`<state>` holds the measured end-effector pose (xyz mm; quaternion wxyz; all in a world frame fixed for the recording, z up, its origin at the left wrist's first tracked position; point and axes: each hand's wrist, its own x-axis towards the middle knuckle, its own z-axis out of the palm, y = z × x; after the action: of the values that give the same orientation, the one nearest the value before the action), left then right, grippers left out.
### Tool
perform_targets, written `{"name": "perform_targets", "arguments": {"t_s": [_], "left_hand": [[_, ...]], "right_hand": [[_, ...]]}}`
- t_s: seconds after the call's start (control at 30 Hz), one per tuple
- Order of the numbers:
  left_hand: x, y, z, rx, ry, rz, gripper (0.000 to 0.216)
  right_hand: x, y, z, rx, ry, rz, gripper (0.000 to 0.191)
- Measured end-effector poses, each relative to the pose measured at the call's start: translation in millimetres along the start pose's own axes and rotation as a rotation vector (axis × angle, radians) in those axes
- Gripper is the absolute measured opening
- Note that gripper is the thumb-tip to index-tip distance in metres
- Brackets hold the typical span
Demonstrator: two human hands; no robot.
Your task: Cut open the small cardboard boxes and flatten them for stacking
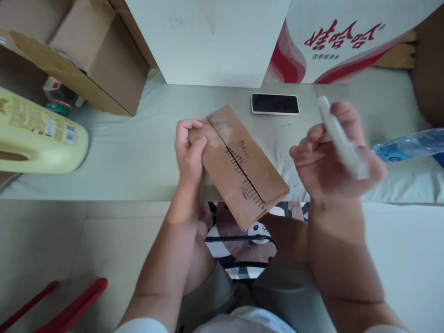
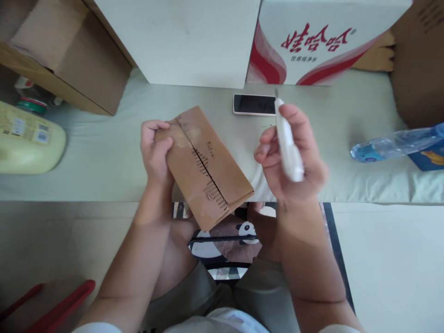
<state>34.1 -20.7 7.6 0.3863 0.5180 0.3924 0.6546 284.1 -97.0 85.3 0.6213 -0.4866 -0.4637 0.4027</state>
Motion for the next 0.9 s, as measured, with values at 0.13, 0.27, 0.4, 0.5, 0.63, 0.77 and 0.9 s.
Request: {"name": "perform_targets", "arguments": {"t_s": [0.13, 0.27, 0.4, 0.5, 0.63, 0.77, 0.9], "left_hand": [[-10, 1, 11, 0.089, -0.07, 0.078, 0.042], [-15, 3, 22, 0.217, -0.134, 0.215, 0.039], [-17, 8, 27, 0.32, -0.176, 0.242, 0.036], [-18, 11, 27, 0.338, -0.198, 0.221, 0.037], [-18, 10, 27, 0.326, -0.191, 0.23, 0.035], [-19, 8, 29, 0.315, -0.169, 0.265, 0.033], [-19, 7, 29, 0.319, -0.166, 0.274, 0.032]], "right_hand": [[-7, -29, 9, 0.031, -0.005, -0.051, 0.029], [-18, -42, 26, 0.01, -0.034, -0.031, 0.021], [-24, -35, 34, -0.194, -0.084, -0.03, 0.04], [-23, -26, 32, -0.357, -0.119, -0.08, 0.045], [-22, -25, 28, -0.465, -0.17, -0.067, 0.033], [-24, -28, 27, -0.496, -0.21, -0.046, 0.03], [-25, -28, 28, -0.52, -0.233, -0.061, 0.029]]}}
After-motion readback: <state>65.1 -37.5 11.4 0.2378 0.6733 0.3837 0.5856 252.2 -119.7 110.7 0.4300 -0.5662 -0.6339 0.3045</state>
